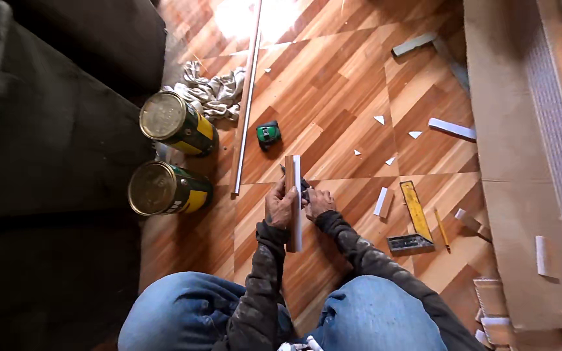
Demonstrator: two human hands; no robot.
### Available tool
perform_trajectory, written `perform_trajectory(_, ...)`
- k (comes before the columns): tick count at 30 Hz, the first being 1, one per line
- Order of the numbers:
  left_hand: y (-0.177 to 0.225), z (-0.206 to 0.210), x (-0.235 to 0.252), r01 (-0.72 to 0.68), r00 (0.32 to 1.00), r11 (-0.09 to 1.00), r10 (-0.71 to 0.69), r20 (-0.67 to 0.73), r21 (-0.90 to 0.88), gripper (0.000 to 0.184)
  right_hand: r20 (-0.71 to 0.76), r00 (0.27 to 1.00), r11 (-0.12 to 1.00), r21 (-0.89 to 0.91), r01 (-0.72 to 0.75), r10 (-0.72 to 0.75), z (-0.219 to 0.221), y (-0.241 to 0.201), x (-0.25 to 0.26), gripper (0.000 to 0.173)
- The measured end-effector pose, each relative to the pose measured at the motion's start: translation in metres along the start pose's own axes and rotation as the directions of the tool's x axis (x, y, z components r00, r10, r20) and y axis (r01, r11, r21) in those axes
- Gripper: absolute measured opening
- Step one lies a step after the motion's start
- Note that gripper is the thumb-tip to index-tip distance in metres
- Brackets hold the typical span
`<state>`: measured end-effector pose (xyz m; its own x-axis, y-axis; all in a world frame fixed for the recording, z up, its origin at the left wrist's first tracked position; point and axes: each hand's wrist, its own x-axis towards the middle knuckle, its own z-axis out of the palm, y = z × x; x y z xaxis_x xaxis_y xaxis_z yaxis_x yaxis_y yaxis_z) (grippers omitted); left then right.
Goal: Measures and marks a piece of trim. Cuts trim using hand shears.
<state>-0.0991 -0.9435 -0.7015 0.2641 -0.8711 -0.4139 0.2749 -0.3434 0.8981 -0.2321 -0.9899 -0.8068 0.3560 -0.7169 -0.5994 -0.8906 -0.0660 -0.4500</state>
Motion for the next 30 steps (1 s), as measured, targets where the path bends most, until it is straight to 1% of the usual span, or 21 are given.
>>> perform_trajectory(2, 0.003, 0.001, 0.000, -0.024, 1.000, 1.000, 0.024, 0.014, 0.008, 0.038, -0.005, 0.997, 0.960, 0.269, -0.073, 0.078, -0.016, 0.012, -0.008, 0.052)
perform_trajectory(3, 0.006, 0.002, -0.001, -0.034, 0.999, 0.999, 0.033, 0.032, 0.038, 0.039, 0.004, 0.991, 0.897, 0.425, -0.122, 0.133, -0.021, 0.020, -0.016, 0.047)
perform_trajectory(5, 0.009, 0.003, -0.003, -0.079, 0.992, 0.987, 0.063, 0.109, 0.143, 0.044, 0.013, 0.967, 0.680, 0.709, -0.188, 0.254, -0.020, 0.043, -0.040, 0.040)
perform_trajectory(6, 0.010, 0.005, -0.001, -0.109, 0.983, 0.973, 0.076, 0.166, 0.206, 0.045, 0.028, 0.955, 0.532, 0.826, -0.188, 0.295, -0.022, 0.051, -0.057, 0.039)
perform_trajectory(8, 0.014, 0.012, 0.005, -0.188, 0.948, 0.916, 0.076, 0.309, 0.353, 0.043, 0.051, 0.936, 0.252, 0.957, -0.146, 0.348, -0.036, 0.060, -0.094, 0.041)
perform_trajectory(9, 0.017, 0.018, 0.006, -0.217, 0.920, 0.874, 0.035, 0.390, 0.434, 0.041, 0.041, 0.930, 0.188, 0.975, -0.117, 0.365, -0.047, 0.064, -0.112, 0.044)
perform_trajectory(11, 0.024, 0.037, 0.009, -0.298, 0.833, 0.774, -0.074, 0.548, 0.558, 0.039, -0.045, 0.924, 0.180, 0.983, -0.026, 0.379, -0.067, 0.071, -0.139, 0.045)
perform_trajectory(14, 0.024, 0.070, 0.012, -0.463, 0.654, 0.629, -0.233, 0.720, 0.625, 0.037, -0.267, 0.883, 0.285, 0.945, 0.160, 0.387, -0.079, 0.089, -0.163, 0.051)
perform_trajectory(16, 0.026, 0.088, 0.011, -0.542, 0.553, 0.559, -0.324, 0.768, 0.627, 0.036, -0.353, 0.841, 0.351, 0.912, 0.212, 0.409, -0.081, 0.092, -0.175, 0.060)
perform_trajectory(18, 0.028, 0.101, 0.010, -0.590, 0.496, 0.461, -0.441, 0.748, 0.663, 0.037, -0.403, 0.804, 0.368, 0.896, 0.249, 0.437, -0.078, 0.093, -0.183, 0.062)
perform_trajectory(20, 0.032, 0.110, 0.008, -0.638, 0.518, 0.293, -0.520, 0.679, 0.712, 0.039, -0.434, 0.773, 0.377, 0.886, 0.271, 0.464, -0.073, 0.091, -0.187, 0.052)
perform_trajectory(21, 0.035, 0.112, 0.005, -0.650, 0.566, 0.206, -0.511, 0.646, 0.732, 0.039, -0.451, 0.753, 0.395, 0.877, 0.273, 0.480, -0.069, 0.090, -0.187, 0.050)
perform_trajectory(22, 0.034, 0.109, 0.001, -0.650, 0.644, 0.140, -0.420, 0.639, 0.747, 0.038, -0.465, 0.731, 0.408, 0.870, 0.275, 0.500, -0.066, 0.089, -0.186, 0.047)
perform_trajectory(23, 0.030, 0.101, -0.005, -0.638, 0.732, 0.107, -0.225, 0.643, 0.763, 0.038, -0.481, 0.705, 0.411, 0.865, 0.286, 0.521, -0.062, 0.086, -0.183, 0.046)
perform_trajectory(24, 0.024, 0.090, -0.012, -0.620, 0.784, 0.123, 0.052, 0.619, 0.775, 0.041, -0.489, 0.682, 0.395, 0.866, 0.306, 0.543, -0.060, 0.082, -0.181, 0.046)
perform_trajectory(25, 0.013, 0.080, -0.019, -0.596, 0.782, 0.172, 0.345, 0.519, 0.784, 0.046, -0.496, 0.660, 0.379, 0.866, 0.327, 0.564, -0.059, 0.078, -0.177, 0.045)
perform_trajectory(26, 0.004, 0.076, -0.027, -0.544, 0.770, 0.301, 0.550, 0.323, 0.783, 0.049, -0.504, 0.634, 0.367, 0.863, 0.347, 0.586, -0.060, 0.073, -0.173, 0.043)
perform_trajectory(27, -0.004, 0.078, -0.039, -0.479, 0.788, 0.517, 0.609, 0.089, 0.709, 0.055, -0.512, 0.612, 0.353, 0.859, 0.372, 0.602, -0.061, 0.068, -0.168, 0.040)
perform_trajectory(28, -0.008, 0.085, -0.052, -0.359, 0.863, 0.742, 0.495, -0.101, 0.566, 0.065, -0.523, 0.598, 0.347, 0.852, 0.392, 0.607, -0.062, 0.063, -0.165, 0.039)
perform_trajectory(29, -0.012, 0.093, -0.061, -0.200, 0.938, 0.905, 0.288, -0.192, 0.376, 0.070, -0.532, 0.596, 0.342, 0.845, 0.410, 0.601, -0.061, 0.057, -0.163, 0.040)
perform_trajectory(30, -0.018, 0.101, -0.063, -0.047, 0.980, 0.984, 0.079, -0.185, 0.171, 0.064, -0.540, 0.602, 0.344, 0.841, 0.418, 0.588, -0.058, 0.050, -0.162, 0.042)
